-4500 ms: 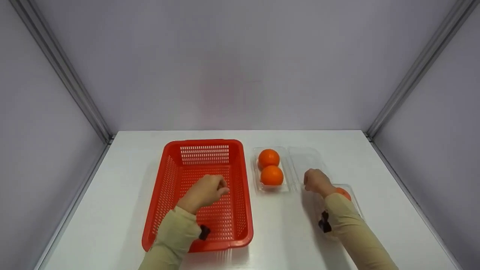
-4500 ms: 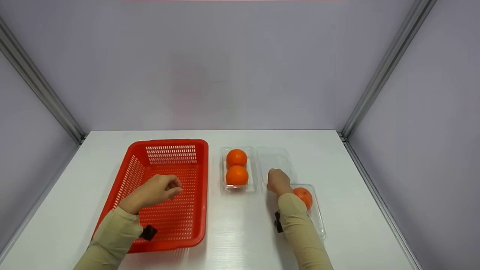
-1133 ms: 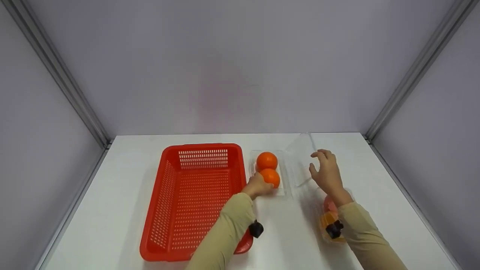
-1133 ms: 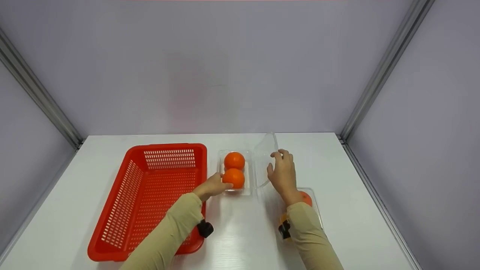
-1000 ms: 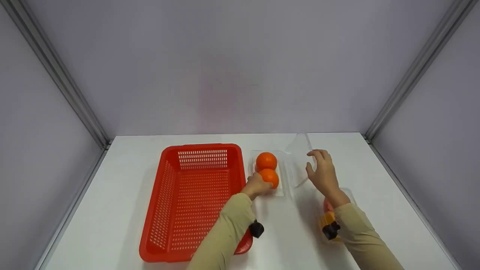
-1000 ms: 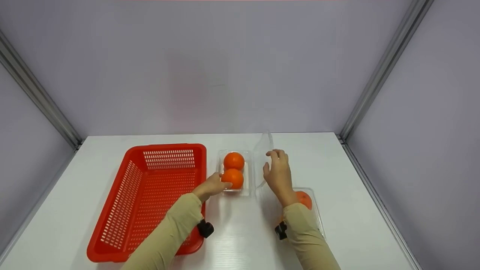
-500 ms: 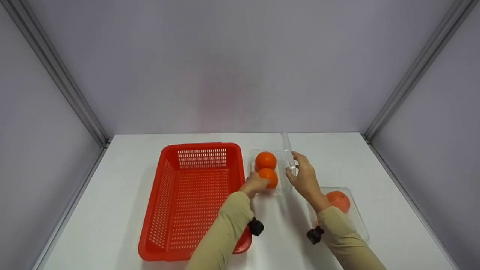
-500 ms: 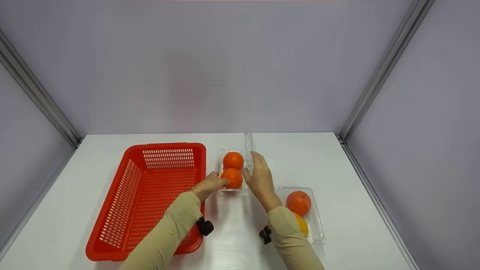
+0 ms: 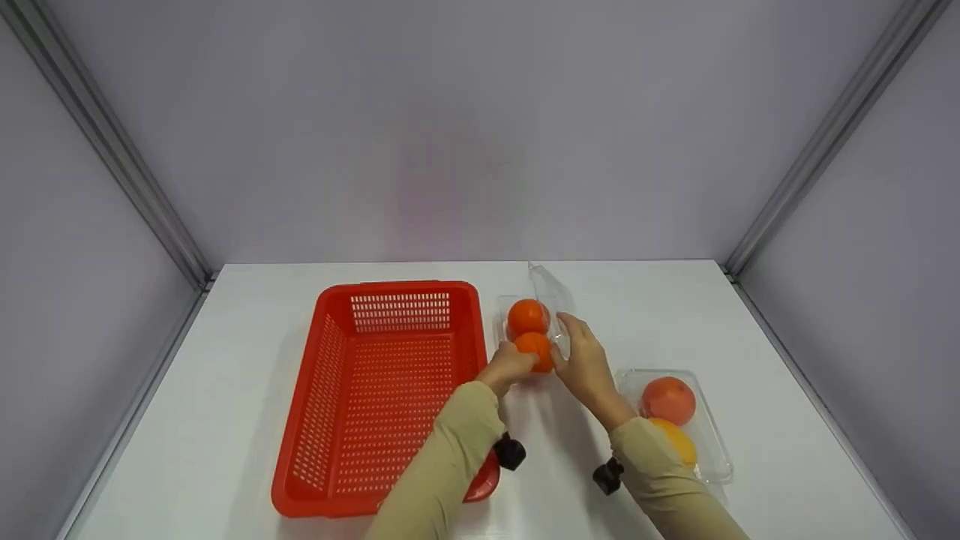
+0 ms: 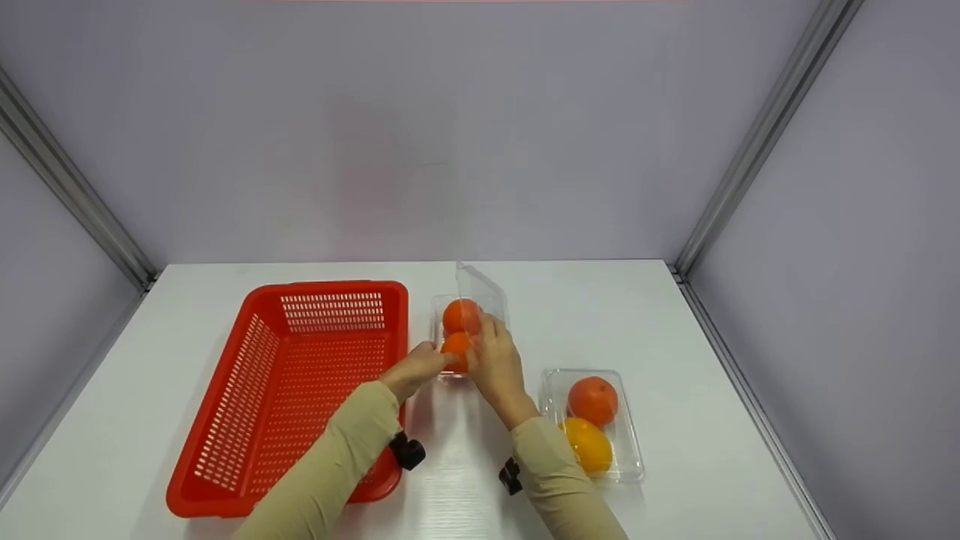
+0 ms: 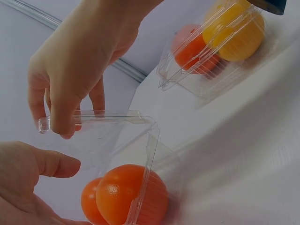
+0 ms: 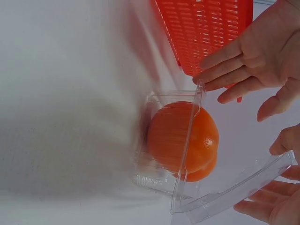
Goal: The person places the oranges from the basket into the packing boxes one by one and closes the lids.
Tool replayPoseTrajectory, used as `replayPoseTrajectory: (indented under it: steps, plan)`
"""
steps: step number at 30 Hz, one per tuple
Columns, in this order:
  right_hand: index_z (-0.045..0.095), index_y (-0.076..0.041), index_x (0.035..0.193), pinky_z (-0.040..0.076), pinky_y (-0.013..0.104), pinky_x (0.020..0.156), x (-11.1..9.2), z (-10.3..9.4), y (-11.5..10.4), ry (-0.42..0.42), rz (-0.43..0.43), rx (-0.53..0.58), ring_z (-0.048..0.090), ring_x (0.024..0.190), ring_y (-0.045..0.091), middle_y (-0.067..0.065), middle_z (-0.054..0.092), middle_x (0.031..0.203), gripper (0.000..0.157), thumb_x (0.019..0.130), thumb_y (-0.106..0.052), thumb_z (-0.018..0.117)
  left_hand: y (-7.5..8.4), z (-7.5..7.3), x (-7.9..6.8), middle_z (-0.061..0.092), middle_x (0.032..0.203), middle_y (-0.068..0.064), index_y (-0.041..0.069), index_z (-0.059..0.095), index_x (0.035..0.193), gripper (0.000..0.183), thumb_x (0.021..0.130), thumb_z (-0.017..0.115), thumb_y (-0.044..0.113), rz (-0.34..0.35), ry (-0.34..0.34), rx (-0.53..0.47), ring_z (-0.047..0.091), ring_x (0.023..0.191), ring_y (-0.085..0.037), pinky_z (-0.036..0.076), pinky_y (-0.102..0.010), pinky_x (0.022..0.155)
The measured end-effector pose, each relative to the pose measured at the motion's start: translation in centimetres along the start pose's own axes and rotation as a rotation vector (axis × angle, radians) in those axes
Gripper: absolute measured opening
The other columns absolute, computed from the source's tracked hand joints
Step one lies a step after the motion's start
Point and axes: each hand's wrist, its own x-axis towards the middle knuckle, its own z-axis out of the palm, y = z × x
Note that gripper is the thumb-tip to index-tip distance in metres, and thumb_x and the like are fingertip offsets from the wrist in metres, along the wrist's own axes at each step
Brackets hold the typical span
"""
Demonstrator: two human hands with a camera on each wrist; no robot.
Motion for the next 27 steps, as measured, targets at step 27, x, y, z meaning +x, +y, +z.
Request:
replayPoseTrajectory:
  steps: [27]
  plan:
    - [0.058, 0.004, 0.114, 0.057, 0.046, 0.086, -1.2, 2.3, -0.2, 0.023, -0.063, -0.133, 0.062, 0.104, 0.039, 0.025, 0.061, 0.112, 0.044, 0.075, -0.004, 0.077, -0.1, 0.2, 0.2, 0.042, 0.144, -0.021, -0.009, 0.029, 0.143, 0.056, 0.102, 0.036, 0.028, -0.04, 0.071, -0.123, 0.044, 0.131, -0.029, 0.04, -0.042, 0.112]
